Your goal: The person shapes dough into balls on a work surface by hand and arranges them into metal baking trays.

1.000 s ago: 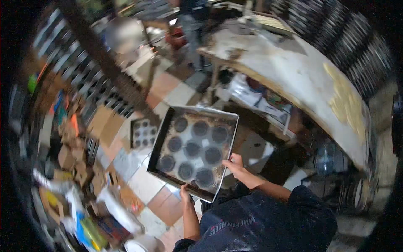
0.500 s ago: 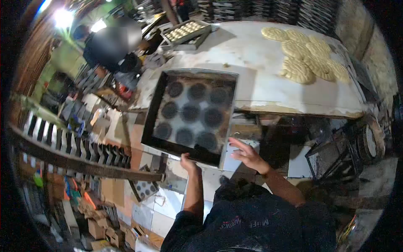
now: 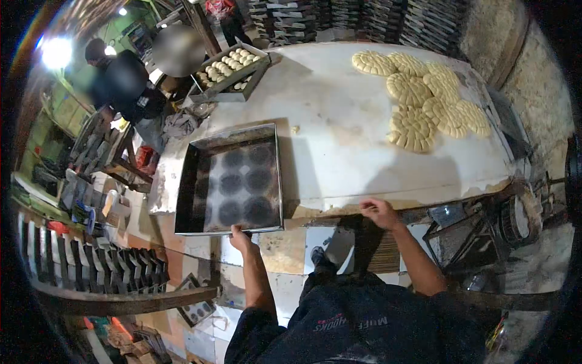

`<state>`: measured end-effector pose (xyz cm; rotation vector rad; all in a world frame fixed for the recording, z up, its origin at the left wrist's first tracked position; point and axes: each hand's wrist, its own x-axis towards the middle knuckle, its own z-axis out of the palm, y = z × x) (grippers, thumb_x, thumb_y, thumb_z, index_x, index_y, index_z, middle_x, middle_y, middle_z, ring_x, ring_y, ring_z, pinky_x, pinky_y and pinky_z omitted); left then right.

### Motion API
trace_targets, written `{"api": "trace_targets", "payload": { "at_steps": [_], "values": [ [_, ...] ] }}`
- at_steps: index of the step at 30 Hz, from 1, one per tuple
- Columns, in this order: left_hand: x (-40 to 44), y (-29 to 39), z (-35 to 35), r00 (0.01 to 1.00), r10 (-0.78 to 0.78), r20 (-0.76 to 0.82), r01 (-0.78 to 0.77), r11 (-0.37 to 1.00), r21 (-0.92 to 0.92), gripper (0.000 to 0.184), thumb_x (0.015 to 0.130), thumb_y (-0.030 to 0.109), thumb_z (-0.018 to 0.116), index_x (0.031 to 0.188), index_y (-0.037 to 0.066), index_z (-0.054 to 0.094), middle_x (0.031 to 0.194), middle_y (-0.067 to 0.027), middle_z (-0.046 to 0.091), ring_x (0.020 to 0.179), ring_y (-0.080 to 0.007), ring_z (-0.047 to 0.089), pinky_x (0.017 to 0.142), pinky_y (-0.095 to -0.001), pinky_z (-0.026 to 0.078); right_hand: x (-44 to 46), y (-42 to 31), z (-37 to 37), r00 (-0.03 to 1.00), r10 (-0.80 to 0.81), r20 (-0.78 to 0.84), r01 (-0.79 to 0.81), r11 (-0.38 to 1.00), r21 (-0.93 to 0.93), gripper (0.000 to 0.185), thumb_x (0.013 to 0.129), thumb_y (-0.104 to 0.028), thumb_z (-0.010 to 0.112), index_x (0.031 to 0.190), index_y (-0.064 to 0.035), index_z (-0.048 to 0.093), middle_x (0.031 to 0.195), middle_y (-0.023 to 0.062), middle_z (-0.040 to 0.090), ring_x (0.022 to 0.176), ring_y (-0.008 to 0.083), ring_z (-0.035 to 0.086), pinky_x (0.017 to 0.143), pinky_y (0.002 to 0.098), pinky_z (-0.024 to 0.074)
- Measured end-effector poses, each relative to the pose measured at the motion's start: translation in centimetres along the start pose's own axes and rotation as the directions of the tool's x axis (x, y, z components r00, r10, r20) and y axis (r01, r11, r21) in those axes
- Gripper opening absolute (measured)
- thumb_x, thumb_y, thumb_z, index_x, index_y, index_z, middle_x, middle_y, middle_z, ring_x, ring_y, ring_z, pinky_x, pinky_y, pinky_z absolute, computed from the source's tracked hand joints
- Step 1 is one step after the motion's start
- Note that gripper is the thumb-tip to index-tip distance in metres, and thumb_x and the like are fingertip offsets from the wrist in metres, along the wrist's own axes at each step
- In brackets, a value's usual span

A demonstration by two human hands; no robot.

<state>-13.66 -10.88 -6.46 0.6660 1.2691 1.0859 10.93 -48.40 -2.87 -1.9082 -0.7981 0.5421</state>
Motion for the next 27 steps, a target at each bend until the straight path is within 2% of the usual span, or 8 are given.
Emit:
{"api": "trace_targets", "payload": {
  "at_steps": [4, 9, 12, 15, 18, 21, 26, 27],
  "values": [
    [3.3, -1.6, 0.5, 0.991, 0.001, 0.132, -0.019, 0.991, 0.134, 0.032, 0.091, 0.023, 0.056, 0.108, -0.004, 0.058, 0.096, -0.0137, 0.065, 0.077, -0.0254, 0.063, 0.071, -0.0355, 0.051, -2.6, 4.2, -5.8, 0.941, 0.291, -0.17, -0.274, 0.955, 0.117, 0.032, 0.087, -0.025, 0.066, 0.111, -0.0044, 0.063, 0.099, 0.0051, 0.065, 0.089, 0.015, 0.063, 0.077, 0.033, 0.0521],
    [8.1, 1.5, 0.6, 0.981, 0.087, 0.173, -0.178, 0.043, 0.983, 0.077, 0.083, 0.063, 0.054, 0.134, 0.005, 0.052, 0.135, -0.0261, 0.048, 0.12, -0.0461, 0.046, 0.102, -0.0526, 0.034, -6.7, 5.5, -9.1, 0.764, 0.448, -0.463, -0.353, 0.892, 0.282, 0.031, 0.089, -0.027, 0.064, 0.102, 0.0, 0.064, 0.086, 0.0055, 0.065, 0.075, 0.0154, 0.061, 0.073, 0.0301, 0.05],
    [7.3, 3.3, 4.7, 0.832, 0.554, 0.02, -0.373, 0.533, 0.76, 0.064, 0.086, 0.047, 0.059, 0.132, 0.004, 0.051, 0.128, -0.0225, 0.051, 0.113, -0.0381, 0.051, 0.095, -0.0474, 0.042, -7.7, 7.4, -10.6, 0.704, 0.36, -0.612, -0.323, 0.93, 0.176, 0.029, 0.089, -0.028, 0.064, 0.099, -0.0006, 0.064, 0.084, 0.0053, 0.065, 0.076, 0.0158, 0.061, 0.072, 0.0306, 0.0502],
    [1.4, 3.6, 13.6, 0.551, 0.808, 0.207, -0.821, 0.481, 0.306, 0.053, 0.088, 0.03, 0.064, 0.131, 0.003, 0.049, 0.12, -0.0189, 0.054, 0.106, -0.0302, 0.056, 0.088, -0.0422, 0.05, -6.5, 7.7, -12.6, 0.617, 0.28, -0.736, -0.286, 0.95, 0.121, 0.026, 0.09, -0.026, 0.064, 0.096, -0.0008, 0.064, 0.083, 0.0066, 0.065, 0.077, 0.0166, 0.062, 0.073, 0.0322, 0.0508],
    [-8.0, -0.6, 24.8, 0.376, 0.458, 0.805, -0.778, 0.628, 0.006, 0.044, 0.086, 0.015, 0.069, 0.125, 0.003, 0.053, 0.112, -0.0144, 0.059, 0.097, -0.0218, 0.06, 0.081, -0.034, 0.053, -2.5, 7.6, -14.9, 0.509, 0.204, -0.836, -0.311, 0.949, 0.041, 0.024, 0.089, -0.024, 0.065, 0.092, -0.0004, 0.063, 0.078, 0.0085, 0.063, 0.077, 0.0171, 0.064, 0.071, 0.032, 0.0511],
    [-18.7, -6.3, 34.9, 0.163, -0.393, 0.905, -0.673, 0.627, 0.393, 0.054, 0.082, 0.016, 0.076, 0.13, 0.008, 0.053, 0.115, -0.0115, 0.061, 0.099, -0.0233, 0.06, 0.082, -0.0332, 0.052, 1.4, 11.3, -15.8, 0.513, 0.137, -0.847, -0.22, 0.975, 0.024, 0.015, 0.085, -0.014, 0.065, 0.092, -0.0014, 0.061, 0.083, 0.0117, 0.063, 0.081, 0.0236, 0.063, 0.075, 0.0364, 0.0505],
    [-24.2, -20.5, 44.6, 0.091, -0.455, 0.886, -0.643, 0.652, 0.401, 0.07, 0.078, 0.03, 0.079, 0.133, -0.001, 0.048, 0.121, -0.0187, 0.055, 0.108, -0.0288, 0.055, 0.089, -0.0409, 0.048, 4.4, 12.0, -16.4, 0.619, -0.03, -0.785, -0.362, 0.876, -0.319, 0.022, 0.076, -0.01, 0.067, 0.094, -0.0014, 0.057, 0.092, 0.0179, 0.056, 0.086, 0.0371, 0.054, 0.082, 0.0442, 0.0426],
    [-24.3, -22.5, 44.9, -0.018, -0.389, 0.921, -0.926, 0.353, 0.131, 0.068, 0.078, 0.034, 0.079, 0.127, -0.002, 0.05, 0.117, -0.019, 0.054, 0.109, -0.0305, 0.053, 0.091, -0.0435, 0.045, 4.0, 12.6, -15.8, 0.61, -0.017, -0.792, -0.365, 0.881, -0.301, 0.022, 0.076, -0.01, 0.067, 0.094, -0.0014, 0.057, 0.092, 0.0179, 0.056, 0.086, 0.0371, 0.054, 0.082, 0.0442, 0.0426]
  ]
}}
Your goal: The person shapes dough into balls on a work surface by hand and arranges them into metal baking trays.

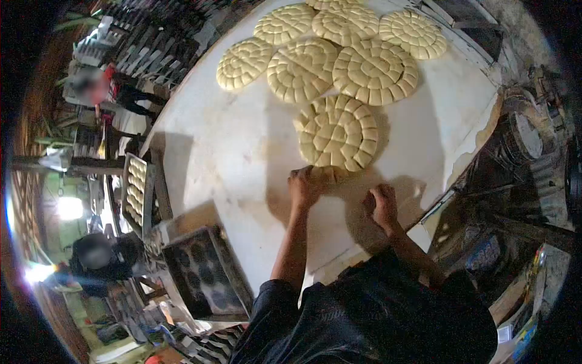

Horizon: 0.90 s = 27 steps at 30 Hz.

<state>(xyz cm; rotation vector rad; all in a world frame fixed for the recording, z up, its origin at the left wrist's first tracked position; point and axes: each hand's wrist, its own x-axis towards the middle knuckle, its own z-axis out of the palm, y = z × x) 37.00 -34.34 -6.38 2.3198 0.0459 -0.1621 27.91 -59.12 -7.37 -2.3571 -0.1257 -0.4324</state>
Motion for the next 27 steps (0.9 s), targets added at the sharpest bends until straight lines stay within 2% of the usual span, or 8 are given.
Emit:
{"api": "trace_targets", "payload": {
  "at_steps": [1, 3, 7, 10, 18, 20, 23, 27],
  "values": [
    [1.0, 0.1, 1.7, 0.99, 0.137, 0.037, -0.139, 0.881, 0.453, 0.066, 0.077, 0.038, 0.079, 0.121, -0.004, 0.053, 0.113, -0.0193, 0.054, 0.109, -0.0322, 0.05, 0.092, -0.0461, 0.043, -0.7, 0.8, 0.4, 0.999, 0.029, 0.045, -0.031, 0.999, 0.032, 0.027, 0.075, -0.011, 0.066, 0.099, -0.0023, 0.058, 0.097, 0.0185, 0.058, 0.091, 0.0393, 0.053, 0.085, 0.0472, 0.042],
    [-0.1, 6.1, 2.1, 0.983, -0.153, -0.098, 0.177, 0.931, 0.318, 0.066, 0.075, 0.044, 0.078, 0.115, -0.002, 0.052, 0.107, -0.0186, 0.053, 0.11, -0.0317, 0.046, 0.095, -0.0466, 0.038, -1.3, 2.1, 0.7, 0.991, 0.08, 0.103, -0.086, 0.995, 0.056, 0.032, 0.074, -0.012, 0.065, 0.104, -0.0032, 0.059, 0.102, 0.0192, 0.059, 0.097, 0.0416, 0.052, 0.087, 0.0501, 0.0415],
    [-1.4, 3.6, 5.5, 0.914, -0.286, -0.287, 0.214, 0.943, -0.256, 0.072, 0.074, 0.037, 0.083, 0.12, -0.001, 0.042, 0.104, -0.0167, 0.055, 0.089, -0.0202, 0.055, 0.075, -0.0336, 0.048, -1.0, 1.0, 0.6, 0.977, 0.154, 0.145, -0.159, 0.987, 0.025, 0.029, 0.079, -0.007, 0.055, 0.108, -0.0022, 0.06, 0.103, 0.021, 0.059, 0.099, 0.0424, 0.052, 0.089, 0.0505, 0.0413],
    [-1.8, 7.4, 2.6, 0.824, -0.547, 0.15, 0.46, 0.489, -0.742, 0.068, 0.08, 0.018, 0.079, 0.126, 0.001, 0.033, 0.088, -0.0093, 0.058, 0.059, -0.0109, 0.052, 0.043, -0.0226, 0.038, 0.0, 0.3, 0.2, 0.977, 0.155, 0.147, -0.171, 0.979, 0.106, 0.022, 0.079, -0.006, 0.055, 0.1, -0.0025, 0.06, 0.097, 0.0207, 0.059, 0.094, 0.0424, 0.053, 0.086, 0.0498, 0.0413],
    [-10.1, 1.2, 1.2, 0.943, -0.302, 0.142, 0.245, 0.336, -0.909, 0.051, 0.084, 0.009, 0.072, 0.123, 0.005, 0.041, 0.092, -0.0116, 0.063, 0.069, -0.0149, 0.061, 0.048, -0.0248, 0.044, 1.0, -1.3, -1.2, 0.999, 0.045, 0.005, -0.045, 0.998, 0.054, 0.014, 0.075, -0.007, 0.065, 0.084, -0.0019, 0.056, 0.087, 0.012, 0.062, 0.082, 0.0305, 0.059, 0.079, 0.0393, 0.0452],
    [-14.0, -1.2, 0.7, 0.965, -0.262, -0.01, 0.138, 0.539, -0.831, 0.049, 0.085, 0.008, 0.071, 0.126, 0.007, 0.042, 0.094, -0.0123, 0.064, 0.077, -0.0174, 0.065, 0.055, -0.0265, 0.047, 1.0, -1.4, -0.6, 0.997, 0.023, -0.069, -0.014, 0.993, 0.119, 0.012, 0.074, -0.008, 0.065, 0.08, -0.0039, 0.055, 0.079, 0.011, 0.06, 0.077, 0.0301, 0.058, 0.075, 0.0388, 0.0451],
    [-19.8, -3.8, -1.2, 0.973, -0.231, -0.018, 0.098, 0.48, -0.872, 0.048, 0.087, 0.011, 0.07, 0.126, 0.007, 0.043, 0.094, -0.0105, 0.064, 0.076, -0.0166, 0.064, 0.059, -0.0277, 0.049, -1.0, -3.5, 1.6, 0.994, -0.013, -0.109, 0.034, 0.981, 0.189, 0.01, 0.08, -0.013, 0.065, 0.084, -0.0055, 0.06, 0.074, 0.0104, 0.06, 0.07, 0.0271, 0.06, 0.066, 0.0359, 0.0461],
    [-23.0, -8.5, -1.9, 1.0, -0.002, 0.006, 0.006, 0.449, -0.894, 0.035, 0.088, 0.015, 0.068, 0.119, 0.004, 0.055, 0.102, -0.0067, 0.063, 0.09, -0.0151, 0.061, 0.071, -0.0287, 0.049, -8.6, -14.1, 6.7, 0.848, -0.174, 0.501, -0.278, 0.66, 0.698, 0.029, 0.095, -0.026, 0.056, 0.111, -0.0035, 0.062, 0.091, 0.0079, 0.066, 0.08, 0.0163, 0.061, 0.075, 0.0323, 0.0487]
  ]
}}
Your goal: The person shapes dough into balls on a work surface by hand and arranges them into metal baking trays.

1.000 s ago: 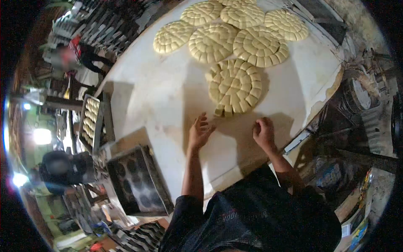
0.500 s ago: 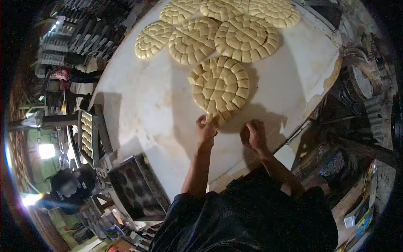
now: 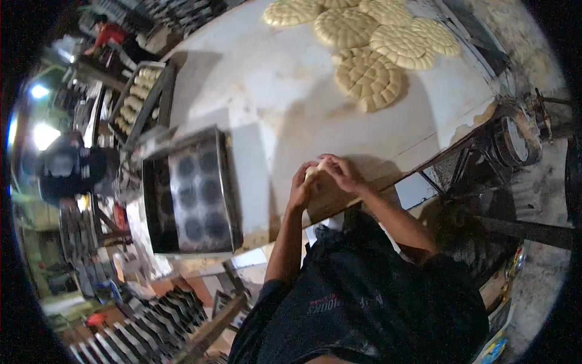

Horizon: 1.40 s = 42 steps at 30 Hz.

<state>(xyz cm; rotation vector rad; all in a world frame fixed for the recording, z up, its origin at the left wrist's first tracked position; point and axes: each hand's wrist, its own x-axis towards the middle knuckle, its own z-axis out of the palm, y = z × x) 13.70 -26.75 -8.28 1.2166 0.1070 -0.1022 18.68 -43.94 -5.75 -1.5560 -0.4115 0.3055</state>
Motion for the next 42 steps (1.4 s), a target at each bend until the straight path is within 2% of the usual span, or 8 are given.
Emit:
{"api": "trace_targets", "payload": {
  "at_steps": [2, 4, 13, 19, 26, 32, 39, 42],
  "values": [
    [-0.7, 0.2, -1.6, 0.999, -0.034, -0.006, 0.033, 0.99, -0.14, 0.033, 0.089, 0.016, 0.066, 0.119, 0.005, 0.057, 0.108, -0.0073, 0.062, 0.097, -0.0166, 0.059, 0.079, -0.0298, 0.049, -0.2, 0.4, 4.6, 0.994, -0.036, -0.103, 0.025, 0.994, -0.103, 0.03, 0.094, -0.027, 0.058, 0.112, -0.0032, 0.061, 0.092, 0.0074, 0.065, 0.081, 0.0161, 0.061, 0.076, 0.0323, 0.0488],
    [-1.3, 1.0, -2.9, 0.926, 0.372, -0.065, -0.294, 0.818, 0.494, 0.033, 0.092, 0.019, 0.064, 0.12, 0.004, 0.056, 0.112, -0.0104, 0.062, 0.098, -0.0189, 0.059, 0.083, -0.0314, 0.049, -0.5, 0.6, 6.0, 0.973, -0.092, -0.212, 0.047, 0.977, -0.21, 0.031, 0.093, -0.028, 0.06, 0.112, -0.0029, 0.06, 0.092, 0.0069, 0.064, 0.082, 0.0159, 0.06, 0.077, 0.0324, 0.049],
    [-8.8, 3.1, -7.4, 0.908, 0.281, -0.311, 0.018, 0.716, 0.698, 0.023, 0.096, 0.021, 0.055, 0.11, 0.003, 0.052, 0.098, -0.0141, 0.06, 0.091, -0.0258, 0.055, 0.084, -0.0395, 0.044, -0.1, -0.9, -6.2, 0.824, -0.056, -0.564, -0.056, 0.982, -0.179, 0.032, 0.096, -0.032, 0.057, 0.103, -0.001, 0.056, 0.094, 0.0103, 0.06, 0.087, 0.0186, 0.056, 0.08, 0.0319, 0.0461],
    [-4.3, 6.1, -8.2, 0.902, 0.431, 0.003, 0.032, -0.073, 0.997, 0.036, 0.074, 0.033, 0.075, 0.098, 0.01, 0.059, 0.109, -0.0135, 0.053, 0.102, -0.0338, 0.047, 0.088, -0.0496, 0.038, 1.9, -0.4, -12.6, 0.837, -0.265, 0.48, 0.546, 0.33, -0.77, 0.023, 0.077, -0.023, 0.065, 0.085, -0.0036, 0.054, 0.094, 0.0182, 0.051, 0.094, 0.0375, 0.047, 0.088, 0.0511, 0.0386],
    [4.0, 1.9, -0.1, 0.857, 0.461, -0.229, 0.104, 0.28, 0.954, 0.035, 0.079, 0.03, 0.074, 0.099, 0.006, 0.059, 0.102, -0.0143, 0.055, 0.098, -0.034, 0.049, 0.087, -0.0464, 0.04, 6.9, 0.8, -2.3, 0.863, -0.376, 0.338, 0.505, 0.616, -0.604, 0.02, 0.068, -0.016, 0.061, 0.078, -0.0013, 0.052, 0.085, 0.0188, 0.05, 0.086, 0.0389, 0.047, 0.086, 0.0507, 0.0396],
    [-6.3, -0.3, -6.1, 0.992, 0.106, 0.062, -0.058, -0.043, 0.997, 0.031, 0.071, 0.016, 0.072, 0.098, 0.007, 0.061, 0.104, -0.0156, 0.06, 0.105, -0.0358, 0.051, 0.095, -0.0516, 0.038, 5.5, 3.0, -10.9, 0.661, -0.296, 0.689, 0.733, 0.454, -0.508, 0.021, 0.072, -0.013, 0.06, 0.085, 0.0035, 0.059, 0.089, 0.0197, 0.057, 0.092, 0.0378, 0.053, 0.103, 0.0525, 0.0369],
    [5.6, 4.8, -2.9, 0.753, 0.412, -0.512, 0.268, 0.52, 0.811, 0.017, 0.081, 0.02, 0.067, 0.094, 0.011, 0.065, 0.094, -0.0103, 0.065, 0.09, -0.0351, 0.055, 0.09, -0.0464, 0.042, 12.1, 0.1, -3.3, 0.836, -0.334, 0.435, 0.548, 0.51, -0.663, 0.019, 0.076, -0.014, 0.058, 0.085, 0.0029, 0.058, 0.086, 0.0185, 0.055, 0.093, 0.0385, 0.052, 0.102, 0.0539, 0.0368],
    [0.5, -1.6, -3.7, 0.829, 0.517, -0.215, 0.187, 0.107, 0.977, 0.014, 0.086, 0.016, 0.062, 0.099, 0.011, 0.066, 0.104, -0.0095, 0.067, 0.094, -0.0324, 0.059, 0.092, -0.0459, 0.045, 8.4, 3.5, -5.4, 0.698, -0.405, 0.591, 0.715, 0.449, -0.536, 0.016, 0.074, -0.014, 0.06, 0.08, 0.0009, 0.06, 0.084, 0.0182, 0.058, 0.093, 0.0371, 0.054, 0.1, 0.0537, 0.0384]
  ]
}}
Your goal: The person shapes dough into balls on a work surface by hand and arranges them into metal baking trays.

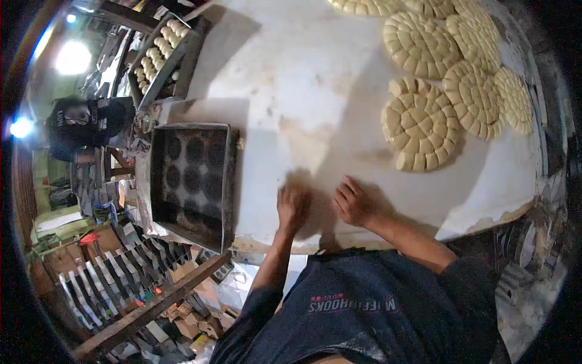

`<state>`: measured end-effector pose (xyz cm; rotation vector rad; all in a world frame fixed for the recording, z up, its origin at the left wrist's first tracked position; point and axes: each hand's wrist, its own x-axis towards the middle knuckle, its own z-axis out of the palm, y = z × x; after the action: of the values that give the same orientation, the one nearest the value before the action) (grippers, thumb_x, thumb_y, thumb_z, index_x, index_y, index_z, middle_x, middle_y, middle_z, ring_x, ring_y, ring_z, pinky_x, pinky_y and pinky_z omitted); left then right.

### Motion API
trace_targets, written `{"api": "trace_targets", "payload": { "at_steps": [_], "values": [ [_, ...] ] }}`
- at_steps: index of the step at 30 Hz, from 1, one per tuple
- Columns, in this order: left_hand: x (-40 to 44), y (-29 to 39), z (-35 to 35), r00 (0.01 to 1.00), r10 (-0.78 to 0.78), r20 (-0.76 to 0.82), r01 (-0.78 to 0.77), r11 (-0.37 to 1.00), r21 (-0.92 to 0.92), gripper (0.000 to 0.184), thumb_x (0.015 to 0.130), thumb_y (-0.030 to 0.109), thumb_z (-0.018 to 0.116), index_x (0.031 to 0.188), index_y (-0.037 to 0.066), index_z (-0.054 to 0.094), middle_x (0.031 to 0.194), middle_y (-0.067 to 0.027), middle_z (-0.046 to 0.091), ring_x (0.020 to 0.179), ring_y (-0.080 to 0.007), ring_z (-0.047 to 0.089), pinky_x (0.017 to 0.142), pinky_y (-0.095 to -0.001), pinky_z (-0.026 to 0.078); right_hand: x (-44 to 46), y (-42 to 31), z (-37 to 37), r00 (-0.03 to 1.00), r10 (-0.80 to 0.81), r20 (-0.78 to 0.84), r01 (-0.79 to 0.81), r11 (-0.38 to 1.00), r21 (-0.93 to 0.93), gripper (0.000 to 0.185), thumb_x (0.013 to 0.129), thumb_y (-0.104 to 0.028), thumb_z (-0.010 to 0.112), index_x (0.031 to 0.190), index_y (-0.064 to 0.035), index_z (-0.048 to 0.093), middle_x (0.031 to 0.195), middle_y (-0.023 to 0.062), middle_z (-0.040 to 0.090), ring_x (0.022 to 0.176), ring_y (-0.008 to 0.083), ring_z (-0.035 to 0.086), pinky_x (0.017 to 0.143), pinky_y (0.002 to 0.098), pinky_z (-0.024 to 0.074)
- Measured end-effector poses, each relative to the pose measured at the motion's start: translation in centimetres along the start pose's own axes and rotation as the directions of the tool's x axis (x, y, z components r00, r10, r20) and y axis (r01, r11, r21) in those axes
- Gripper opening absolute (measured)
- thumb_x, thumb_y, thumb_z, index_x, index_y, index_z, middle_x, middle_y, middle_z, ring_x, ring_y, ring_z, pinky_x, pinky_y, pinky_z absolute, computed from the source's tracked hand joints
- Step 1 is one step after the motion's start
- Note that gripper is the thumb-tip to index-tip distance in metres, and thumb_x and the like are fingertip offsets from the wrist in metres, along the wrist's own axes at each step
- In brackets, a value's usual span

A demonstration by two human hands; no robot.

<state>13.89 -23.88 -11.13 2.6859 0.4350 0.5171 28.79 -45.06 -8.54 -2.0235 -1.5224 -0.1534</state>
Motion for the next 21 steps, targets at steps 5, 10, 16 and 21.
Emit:
{"api": "trace_targets", "payload": {
  "at_steps": [5, 10, 16, 21],
  "values": [
    [1.0, -4.0, -7.0, 0.992, 0.087, -0.088, -0.081, 0.994, 0.066, 0.011, 0.081, 0.012, 0.064, 0.091, 0.007, 0.062, 0.096, -0.0102, 0.064, 0.087, -0.0329, 0.06, 0.085, -0.0481, 0.042, 2.2, 5.4, -5.2, 0.99, 0.14, -0.025, -0.14, 0.99, -0.016, 0.013, 0.075, -0.007, 0.059, 0.084, 0.0004, 0.054, 0.088, 0.0163, 0.055, 0.094, 0.0381, 0.054, 0.1, 0.0522, 0.0381],
    [9.4, -0.5, -4.0, 0.963, -0.195, -0.188, 0.152, 0.963, -0.223, 0.02, 0.069, 0.01, 0.071, 0.086, 0.009, 0.062, 0.086, -0.0087, 0.062, 0.086, -0.0329, 0.056, 0.082, -0.0422, 0.044, 8.1, 2.2, -0.9, 0.912, 0.348, -0.216, -0.357, 0.934, -0.002, 0.012, 0.079, -0.007, 0.057, 0.088, -0.0015, 0.052, 0.086, 0.0155, 0.053, 0.09, 0.0373, 0.052, 0.101, 0.0525, 0.036],
    [-0.9, 1.3, -4.8, 0.994, 0.072, 0.077, -0.04, 0.931, -0.363, 0.036, 0.085, 0.004, 0.061, 0.121, 0.006, 0.057, 0.113, -0.0205, 0.06, 0.11, -0.037, 0.055, 0.095, -0.043, 0.046, 2.3, -3.2, -0.2, 0.97, 0.242, -0.019, -0.24, 0.966, 0.094, 0.009, 0.08, -0.006, 0.056, 0.087, 0.001, 0.057, 0.097, 0.0194, 0.056, 0.1, 0.0378, 0.053, 0.101, 0.0538, 0.037],
    [-5.2, -1.8, -15.9, 0.907, -0.355, 0.226, 0.421, 0.747, -0.514, 0.035, 0.086, 0.007, 0.063, 0.12, 0.004, 0.057, 0.115, -0.0155, 0.06, 0.104, -0.0312, 0.06, 0.09, -0.0367, 0.048, 3.5, -1.4, -5.7, 0.678, 0.673, 0.297, -0.698, 0.716, -0.029, 0.023, 0.088, -0.019, 0.058, 0.093, 0.0018, 0.064, 0.083, 0.0194, 0.066, 0.077, 0.0333, 0.066, 0.071, 0.0385, 0.0513]
  ]
}}
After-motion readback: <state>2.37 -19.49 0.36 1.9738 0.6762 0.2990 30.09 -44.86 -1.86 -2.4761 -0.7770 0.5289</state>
